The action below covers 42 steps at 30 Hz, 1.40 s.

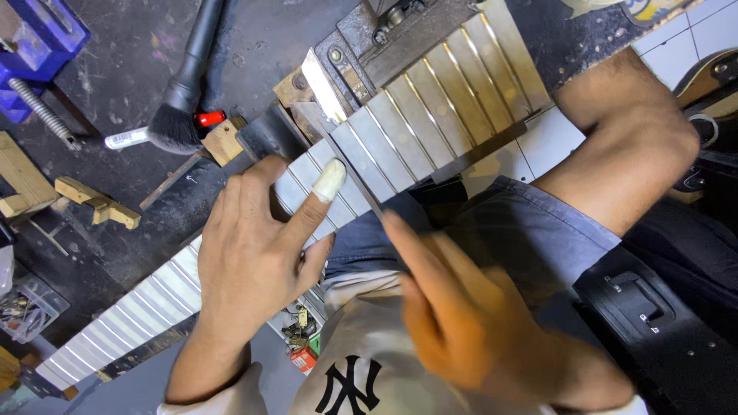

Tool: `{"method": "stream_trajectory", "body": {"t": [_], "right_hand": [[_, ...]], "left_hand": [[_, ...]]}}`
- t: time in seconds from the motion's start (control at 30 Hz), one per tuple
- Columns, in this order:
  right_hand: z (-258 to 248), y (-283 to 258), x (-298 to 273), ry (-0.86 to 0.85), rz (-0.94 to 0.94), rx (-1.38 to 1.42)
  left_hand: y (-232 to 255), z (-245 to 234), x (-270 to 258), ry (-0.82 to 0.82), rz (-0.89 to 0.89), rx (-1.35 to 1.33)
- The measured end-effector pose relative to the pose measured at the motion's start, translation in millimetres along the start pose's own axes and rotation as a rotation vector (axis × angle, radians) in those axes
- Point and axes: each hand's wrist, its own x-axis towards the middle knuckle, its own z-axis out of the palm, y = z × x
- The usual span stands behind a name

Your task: The person files the edges of a guitar fretboard clamped in a vise using a metal file. They repeatedly move the file along the fretboard edges to smooth or shape the wood.

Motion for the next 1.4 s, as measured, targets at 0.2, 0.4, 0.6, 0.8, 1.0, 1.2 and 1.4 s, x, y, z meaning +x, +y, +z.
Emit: {"method": "stream_trajectory", "body": {"t": [0.2,0.4,0.6,0.8,1.0,1.2,1.4], "right_hand": [[-5,18,-47,-0.079,0.251,0.302],[-2,9,14,-0.009,0.028,0.273],[10,17,-72,0.014,0.243,0.284],[9,18,4,-0.004,0.108,0.285],[26,34,-89,0.021,0.287,0.246],[11,21,-4,-0.006,0.102,0.243],[31,38,-85,0.017,0.153,0.142]], "left_hand": [[0,0,0,0.066,0.056,-0.029],[8,-3,0,0.052,-0.013,-0.094],[10,-4,8,-0.213,-0.511,-0.363],[13,-6,6,-0.139,-0.426,-0.31],[15,-6,8,-0.133,-0.435,-0.293],[13,-8,10,-0.172,-0.477,-0.346],[-3,-3,-1,0.025,0.071,-0.157]]}}
